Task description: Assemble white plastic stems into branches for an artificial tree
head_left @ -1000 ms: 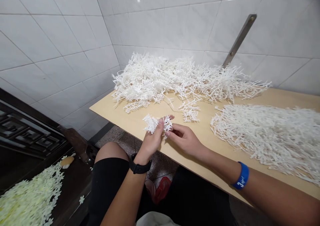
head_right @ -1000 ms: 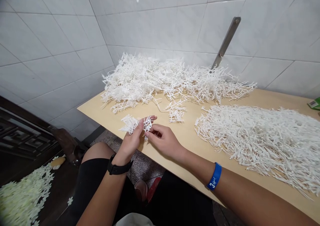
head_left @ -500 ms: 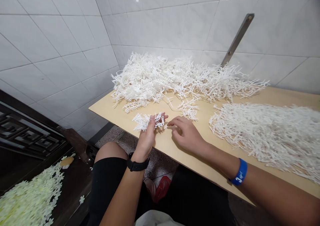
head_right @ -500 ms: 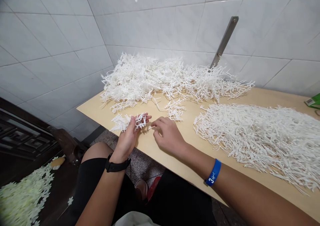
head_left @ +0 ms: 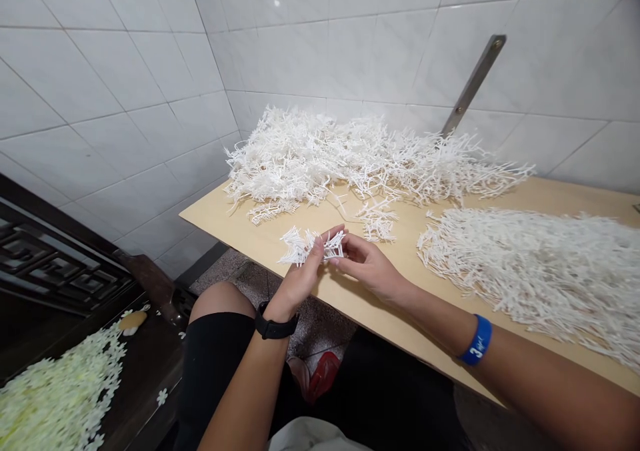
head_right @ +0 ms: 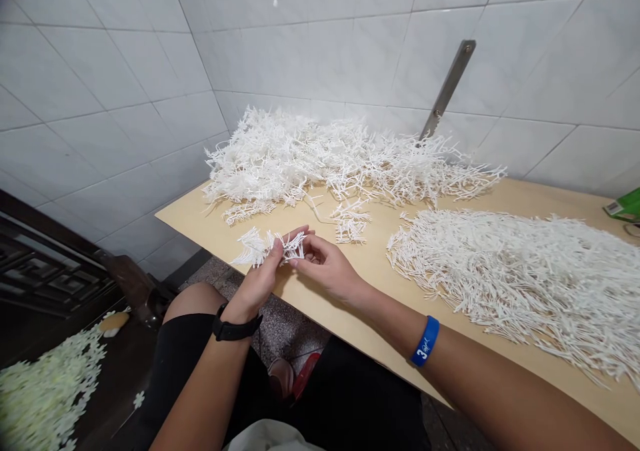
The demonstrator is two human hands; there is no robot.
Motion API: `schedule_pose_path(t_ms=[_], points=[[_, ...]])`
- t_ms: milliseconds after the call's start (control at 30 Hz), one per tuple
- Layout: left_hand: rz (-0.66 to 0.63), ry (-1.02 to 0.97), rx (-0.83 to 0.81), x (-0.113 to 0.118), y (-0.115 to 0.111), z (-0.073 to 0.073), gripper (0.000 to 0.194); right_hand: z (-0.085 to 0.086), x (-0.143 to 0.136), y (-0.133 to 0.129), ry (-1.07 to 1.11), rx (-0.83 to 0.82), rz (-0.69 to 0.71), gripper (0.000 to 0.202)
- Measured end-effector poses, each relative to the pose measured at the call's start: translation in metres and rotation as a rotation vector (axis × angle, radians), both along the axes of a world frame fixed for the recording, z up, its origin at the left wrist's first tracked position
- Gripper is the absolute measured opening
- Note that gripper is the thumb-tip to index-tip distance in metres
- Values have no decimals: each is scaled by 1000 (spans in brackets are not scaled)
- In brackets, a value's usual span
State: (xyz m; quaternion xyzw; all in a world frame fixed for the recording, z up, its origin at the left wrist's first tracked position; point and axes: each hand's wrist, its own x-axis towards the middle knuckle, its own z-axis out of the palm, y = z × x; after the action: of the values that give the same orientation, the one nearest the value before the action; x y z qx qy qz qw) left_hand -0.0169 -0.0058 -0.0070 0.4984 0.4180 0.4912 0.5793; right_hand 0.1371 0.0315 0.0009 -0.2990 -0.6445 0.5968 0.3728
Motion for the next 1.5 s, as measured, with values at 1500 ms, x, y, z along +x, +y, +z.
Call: schedule_pose_path(t_ms=[1500], points=[[-195, -295, -10, -19, 6, 3, 57, -13, 12, -4, -108, 1034, -169, 48]])
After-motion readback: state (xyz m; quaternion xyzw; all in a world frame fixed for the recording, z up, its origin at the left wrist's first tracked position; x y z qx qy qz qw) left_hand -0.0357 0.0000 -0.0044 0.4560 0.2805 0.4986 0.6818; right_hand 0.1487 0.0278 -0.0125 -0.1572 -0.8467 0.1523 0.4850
